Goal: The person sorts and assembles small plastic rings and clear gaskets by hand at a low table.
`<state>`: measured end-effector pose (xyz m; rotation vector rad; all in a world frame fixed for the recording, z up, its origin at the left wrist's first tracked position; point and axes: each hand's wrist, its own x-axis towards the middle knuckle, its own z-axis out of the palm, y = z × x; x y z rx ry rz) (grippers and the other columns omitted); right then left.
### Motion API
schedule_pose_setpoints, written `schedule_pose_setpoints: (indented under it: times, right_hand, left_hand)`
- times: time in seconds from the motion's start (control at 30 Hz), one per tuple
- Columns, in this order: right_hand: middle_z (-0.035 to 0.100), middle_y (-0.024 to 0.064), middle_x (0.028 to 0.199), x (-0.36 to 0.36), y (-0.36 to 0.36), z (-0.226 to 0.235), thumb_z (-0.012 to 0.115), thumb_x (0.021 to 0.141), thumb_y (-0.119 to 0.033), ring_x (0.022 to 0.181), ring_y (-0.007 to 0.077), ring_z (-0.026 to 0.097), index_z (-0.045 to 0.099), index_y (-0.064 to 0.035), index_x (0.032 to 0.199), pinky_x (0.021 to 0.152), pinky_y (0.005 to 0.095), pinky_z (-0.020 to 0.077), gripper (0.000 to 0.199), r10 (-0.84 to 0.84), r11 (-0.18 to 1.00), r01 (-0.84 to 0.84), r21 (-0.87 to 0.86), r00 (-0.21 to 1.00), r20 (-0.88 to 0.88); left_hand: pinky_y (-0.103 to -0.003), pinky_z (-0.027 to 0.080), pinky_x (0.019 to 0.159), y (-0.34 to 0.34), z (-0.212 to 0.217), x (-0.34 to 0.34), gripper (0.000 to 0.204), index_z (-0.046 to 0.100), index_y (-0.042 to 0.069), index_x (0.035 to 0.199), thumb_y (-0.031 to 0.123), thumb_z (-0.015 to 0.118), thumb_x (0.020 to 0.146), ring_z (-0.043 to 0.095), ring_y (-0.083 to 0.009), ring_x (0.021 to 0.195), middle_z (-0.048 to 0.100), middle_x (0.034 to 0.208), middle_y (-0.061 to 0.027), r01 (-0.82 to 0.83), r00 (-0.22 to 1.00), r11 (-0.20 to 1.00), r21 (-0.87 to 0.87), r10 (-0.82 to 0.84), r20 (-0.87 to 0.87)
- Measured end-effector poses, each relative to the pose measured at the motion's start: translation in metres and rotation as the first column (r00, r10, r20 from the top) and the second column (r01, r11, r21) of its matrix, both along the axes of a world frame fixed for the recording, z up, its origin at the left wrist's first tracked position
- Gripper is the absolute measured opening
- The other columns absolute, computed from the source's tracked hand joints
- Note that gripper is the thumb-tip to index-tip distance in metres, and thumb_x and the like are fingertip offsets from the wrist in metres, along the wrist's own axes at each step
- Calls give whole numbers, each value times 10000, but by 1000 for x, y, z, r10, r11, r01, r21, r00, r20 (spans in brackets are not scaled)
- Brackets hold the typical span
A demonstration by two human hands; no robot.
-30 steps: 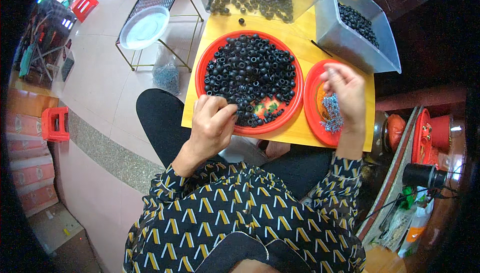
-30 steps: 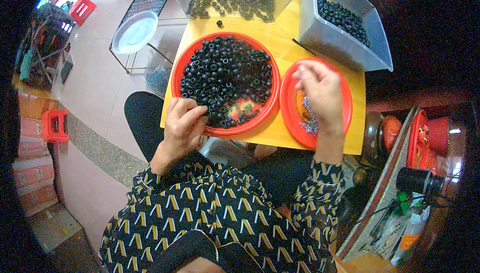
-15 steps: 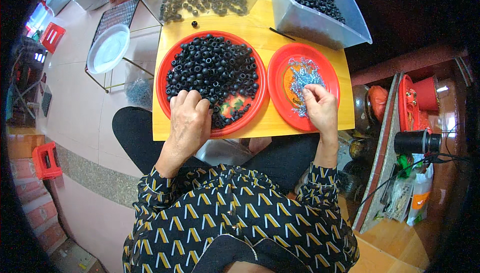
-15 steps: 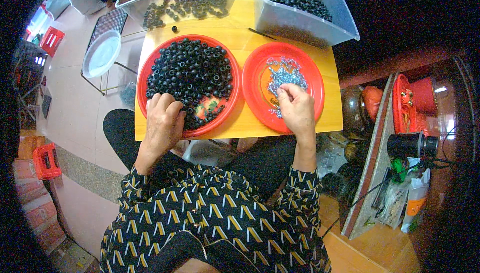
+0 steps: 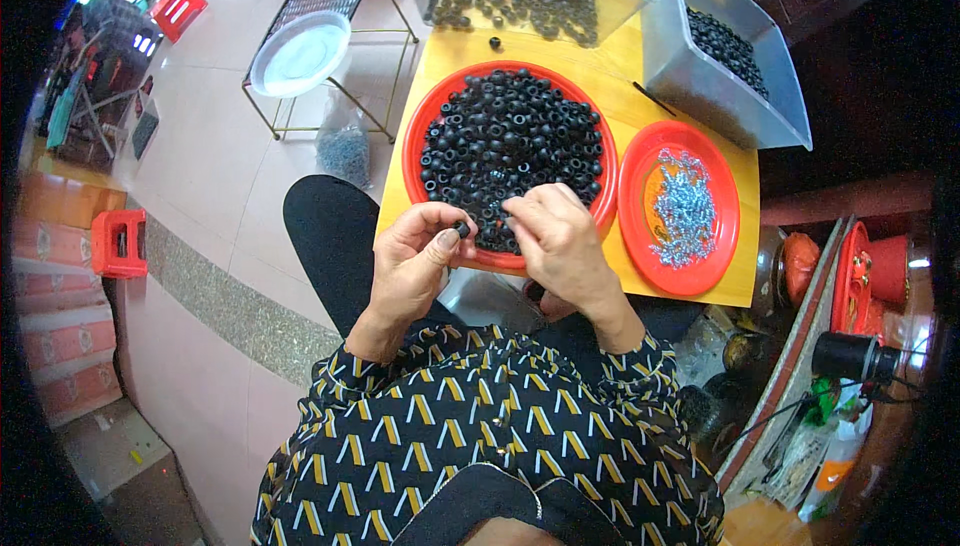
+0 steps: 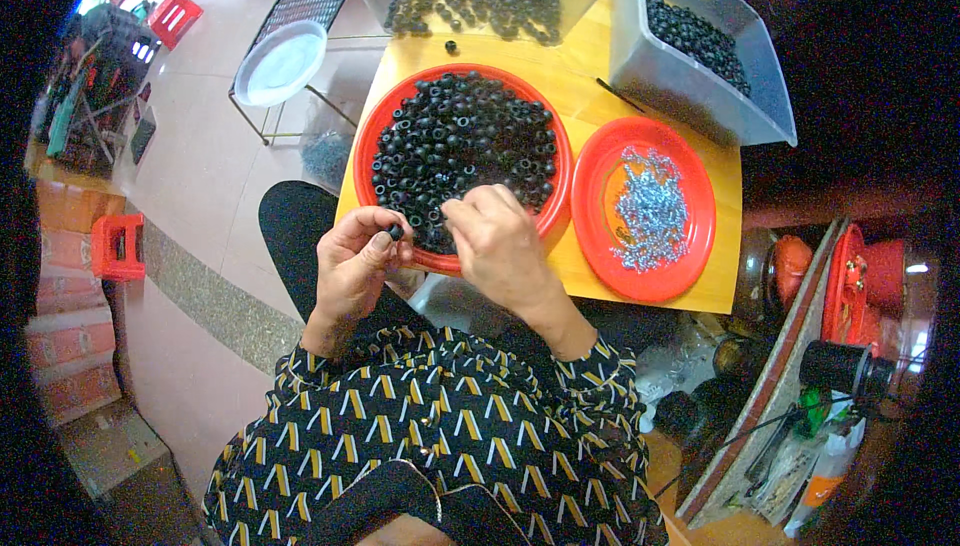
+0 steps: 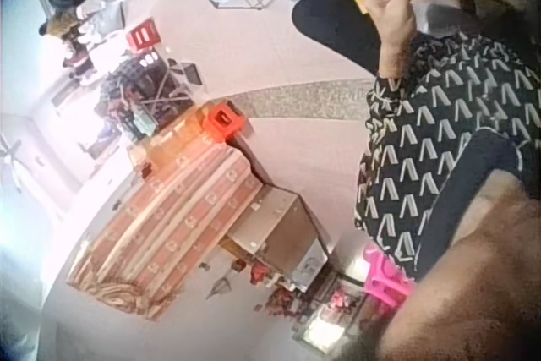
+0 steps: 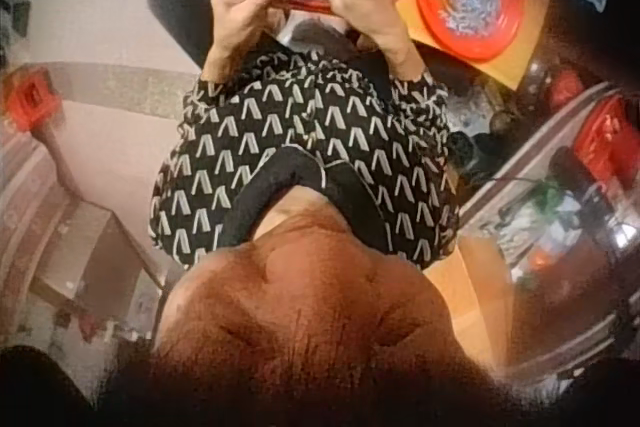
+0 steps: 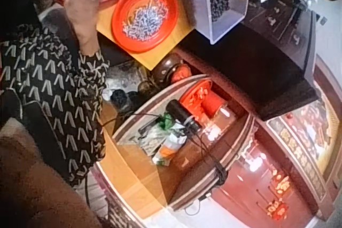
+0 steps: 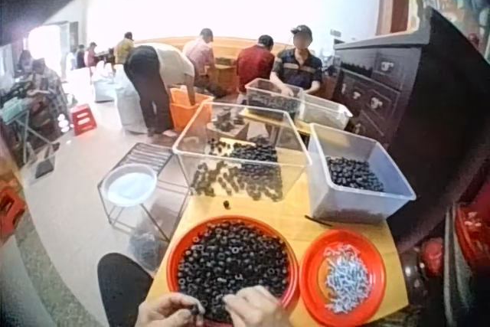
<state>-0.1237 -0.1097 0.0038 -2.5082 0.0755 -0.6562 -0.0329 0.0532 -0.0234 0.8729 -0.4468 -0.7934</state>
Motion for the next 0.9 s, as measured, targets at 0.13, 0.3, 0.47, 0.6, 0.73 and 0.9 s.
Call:
schedule_pose_setpoints:
  times: [0.13,0.3,0.47,0.6,0.73,0.9]
  right_hand:
    - [500,115,748,17,9,-3,587,677,1,751,279,510,563,-16,759,654,365,435,88,-8,997,1,-83,996,-89]
    - [479,126,737,26,12,-8,542,670,-37,763,292,502,549,-28,682,647,380,443,16,-76,973,37,-226,983,-166]
    - [478,126,740,29,11,-8,530,670,-39,757,289,497,550,-32,710,662,373,437,45,-32,965,-16,-263,983,-178]
    - [468,135,741,26,8,-8,537,673,-8,754,301,489,531,-17,760,667,380,425,87,-27,970,-5,-242,991,-129]
    - [490,153,769,12,8,3,541,698,45,770,319,508,504,7,796,672,386,418,111,-4,998,6,60,999,-47]
    - [540,130,732,-6,25,20,551,750,30,651,277,565,503,13,810,571,340,446,79,58,913,-24,408,996,-70]
  left_hand:
    - [-232,463,660,9,-1,3,215,531,-15,1063,34,526,854,582,-155,816,596,976,-132,3,989,1000,-23,-6,-151]
    - [-250,463,680,9,-5,6,215,535,-20,1059,42,528,853,582,-158,818,594,996,-137,36,975,997,-65,-50,-216]
    - [-251,466,679,9,-5,9,217,540,-13,1056,44,540,846,585,-163,815,595,997,-134,67,964,996,-54,-79,-254]
    - [-248,467,671,8,-4,9,216,538,-5,1048,45,553,839,587,-169,798,594,985,-134,82,957,993,-88,-103,-270]
    - [-250,467,667,5,-7,7,206,532,1,1044,49,545,845,586,-174,794,593,963,-134,92,948,988,-124,-125,-293]
    - [-238,456,656,3,-10,1,194,527,5,1051,87,508,876,559,-151,726,586,912,-118,146,896,958,-248,-234,-377]
